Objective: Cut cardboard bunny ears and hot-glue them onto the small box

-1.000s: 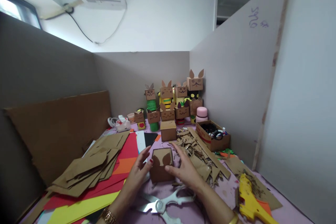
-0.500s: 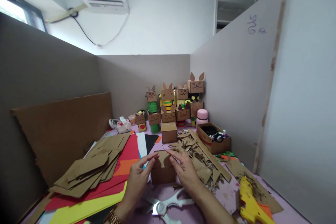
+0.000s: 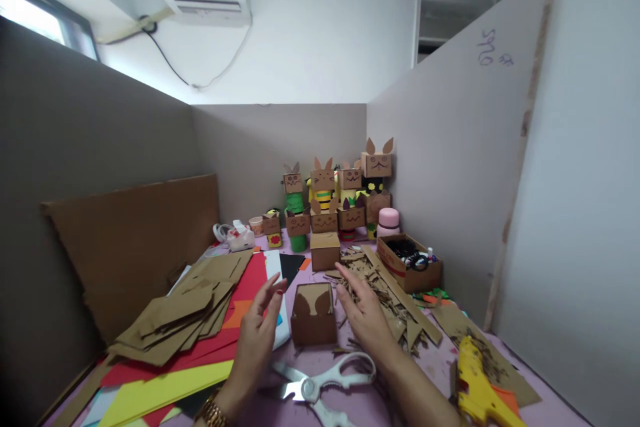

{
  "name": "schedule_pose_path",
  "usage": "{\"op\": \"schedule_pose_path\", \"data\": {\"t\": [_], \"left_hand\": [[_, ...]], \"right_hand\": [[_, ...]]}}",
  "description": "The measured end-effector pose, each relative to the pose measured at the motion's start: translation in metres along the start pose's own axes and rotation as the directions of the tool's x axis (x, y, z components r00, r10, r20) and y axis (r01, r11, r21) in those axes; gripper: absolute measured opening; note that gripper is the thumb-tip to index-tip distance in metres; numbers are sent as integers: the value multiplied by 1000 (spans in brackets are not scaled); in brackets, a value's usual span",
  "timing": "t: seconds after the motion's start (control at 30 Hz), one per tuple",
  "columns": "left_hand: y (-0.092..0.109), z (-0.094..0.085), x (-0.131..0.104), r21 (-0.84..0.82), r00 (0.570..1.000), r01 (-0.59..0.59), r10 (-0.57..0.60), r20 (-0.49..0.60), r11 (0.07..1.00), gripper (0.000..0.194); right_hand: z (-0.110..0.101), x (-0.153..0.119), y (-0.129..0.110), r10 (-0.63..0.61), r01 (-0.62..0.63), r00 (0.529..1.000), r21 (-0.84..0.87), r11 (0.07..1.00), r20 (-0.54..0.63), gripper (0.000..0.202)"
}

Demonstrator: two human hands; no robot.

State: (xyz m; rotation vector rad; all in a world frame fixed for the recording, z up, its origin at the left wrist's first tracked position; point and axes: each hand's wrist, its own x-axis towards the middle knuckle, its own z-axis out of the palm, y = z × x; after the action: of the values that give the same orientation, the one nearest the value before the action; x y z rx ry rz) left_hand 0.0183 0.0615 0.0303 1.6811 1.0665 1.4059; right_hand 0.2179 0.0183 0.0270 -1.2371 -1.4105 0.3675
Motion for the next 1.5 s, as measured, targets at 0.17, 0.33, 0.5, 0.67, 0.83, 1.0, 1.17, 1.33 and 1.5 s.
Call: {"op": "schedule_pose_path", "data": {"t": [0.17,0.33,0.5,0.67,0.83,1.0,1.17,1.33,1.5], "left_hand": [[1,-20,-13,-4,992,34,-34,-120,999,46],[8,-39,-46,42,986,39,-32,-163,998,42],[14,-51,-94,127,991,60,-44,-124,990,40],[17,-59,-139,283,1000,11,-14,8,959,37],[18,-59,-168,488,976,-109,0,217,866,19],[22,-55,-173,661,962,-158,-37,271,734,15],[24,-55,-174,776,939,-235,-69,337,586,24],[26,-53,-175,827,918,-284,-111,381,486,27],[26,-53,-174,844,923,-272,-122,364,462,27]], "right_hand": [[-26,-4,-17,44,-44,999,-11,999,-14,54],[-48,-33,-29,93,-93,996,-78,993,-3,62],[-59,-99,-26,140,-118,985,-195,974,100,58],[-61,-175,-20,139,-86,982,-353,932,127,57],[-52,-204,-6,158,-77,979,-485,871,127,58],[-50,-203,-4,160,-92,984,-544,834,79,52],[-53,-205,-13,139,-74,988,-569,819,73,38],[-53,-204,-20,110,-35,990,-588,808,92,13],[-54,-203,-18,81,-6,992,-612,791,95,9]]}}
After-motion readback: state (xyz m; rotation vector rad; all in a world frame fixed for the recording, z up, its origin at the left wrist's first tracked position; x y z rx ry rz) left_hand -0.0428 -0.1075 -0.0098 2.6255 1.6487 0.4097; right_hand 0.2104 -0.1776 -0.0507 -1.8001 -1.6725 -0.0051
